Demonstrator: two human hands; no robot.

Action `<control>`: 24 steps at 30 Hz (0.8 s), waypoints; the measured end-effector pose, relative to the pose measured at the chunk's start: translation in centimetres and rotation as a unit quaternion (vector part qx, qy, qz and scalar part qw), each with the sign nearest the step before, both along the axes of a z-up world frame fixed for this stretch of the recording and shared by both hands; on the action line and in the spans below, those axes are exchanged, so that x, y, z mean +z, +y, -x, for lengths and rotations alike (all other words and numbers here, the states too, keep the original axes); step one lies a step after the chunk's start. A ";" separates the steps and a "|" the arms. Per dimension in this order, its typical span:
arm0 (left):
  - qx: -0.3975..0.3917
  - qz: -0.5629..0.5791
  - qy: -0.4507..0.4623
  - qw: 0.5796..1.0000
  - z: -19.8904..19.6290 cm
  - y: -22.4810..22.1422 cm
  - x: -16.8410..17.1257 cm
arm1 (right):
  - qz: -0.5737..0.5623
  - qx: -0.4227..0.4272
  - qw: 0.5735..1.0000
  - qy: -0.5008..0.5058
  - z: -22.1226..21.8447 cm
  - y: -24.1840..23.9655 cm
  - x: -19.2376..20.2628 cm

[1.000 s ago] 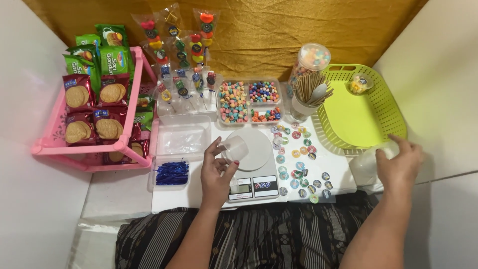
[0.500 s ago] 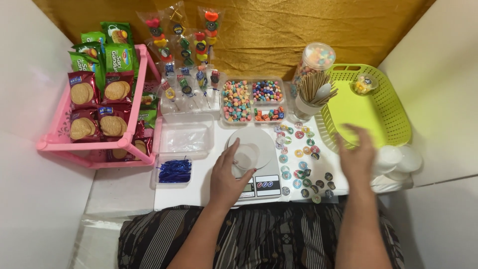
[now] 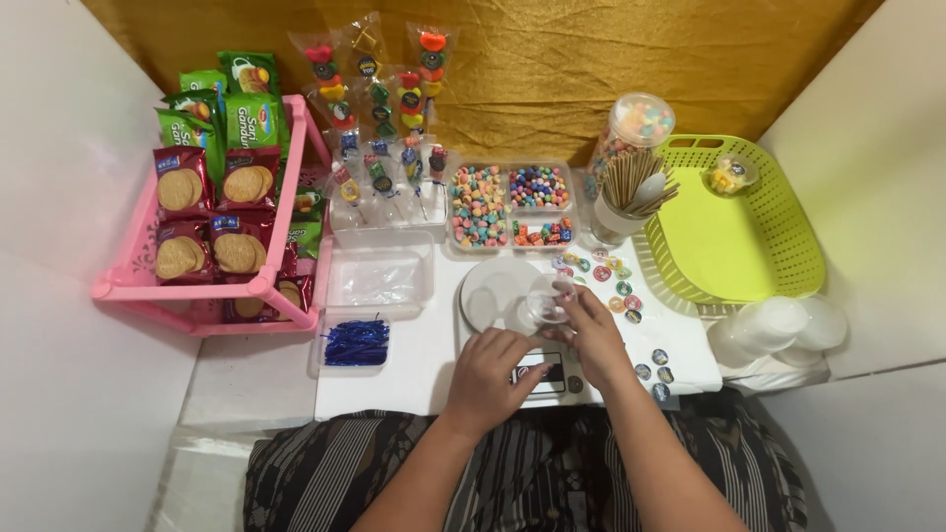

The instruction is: Manually filling small plastic tubes with colorful candies and checking the weight on a digital scale.

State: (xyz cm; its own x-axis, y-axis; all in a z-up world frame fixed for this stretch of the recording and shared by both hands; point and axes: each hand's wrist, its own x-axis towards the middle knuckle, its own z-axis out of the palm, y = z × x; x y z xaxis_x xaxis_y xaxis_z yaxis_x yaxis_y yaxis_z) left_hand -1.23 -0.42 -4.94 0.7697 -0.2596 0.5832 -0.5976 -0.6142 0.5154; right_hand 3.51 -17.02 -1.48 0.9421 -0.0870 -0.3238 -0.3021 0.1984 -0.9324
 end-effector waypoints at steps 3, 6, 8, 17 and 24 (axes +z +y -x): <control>0.051 -0.012 0.073 0.996 -0.4 0.4 -1.6 | -0.023 0.007 1.000 0.007 -0.1 -0.6 -0.2; 0.109 0.027 0.129 0.985 0.0 0.9 3.4 | -0.036 0.049 0.998 0.008 0.0 -0.3 -0.3; 0.093 0.065 0.169 0.979 0.0 0.9 2.4 | -0.025 0.061 0.998 0.003 0.4 0.5 -0.3; 0.109 0.147 0.209 0.961 -1.7 1.9 0.4 | 0.298 0.054 0.945 -0.121 -1.1 -0.4 0.0; 0.138 0.140 0.238 0.951 -2.4 2.3 0.4 | 0.633 -0.050 0.636 -0.439 -11.6 -9.2 1.2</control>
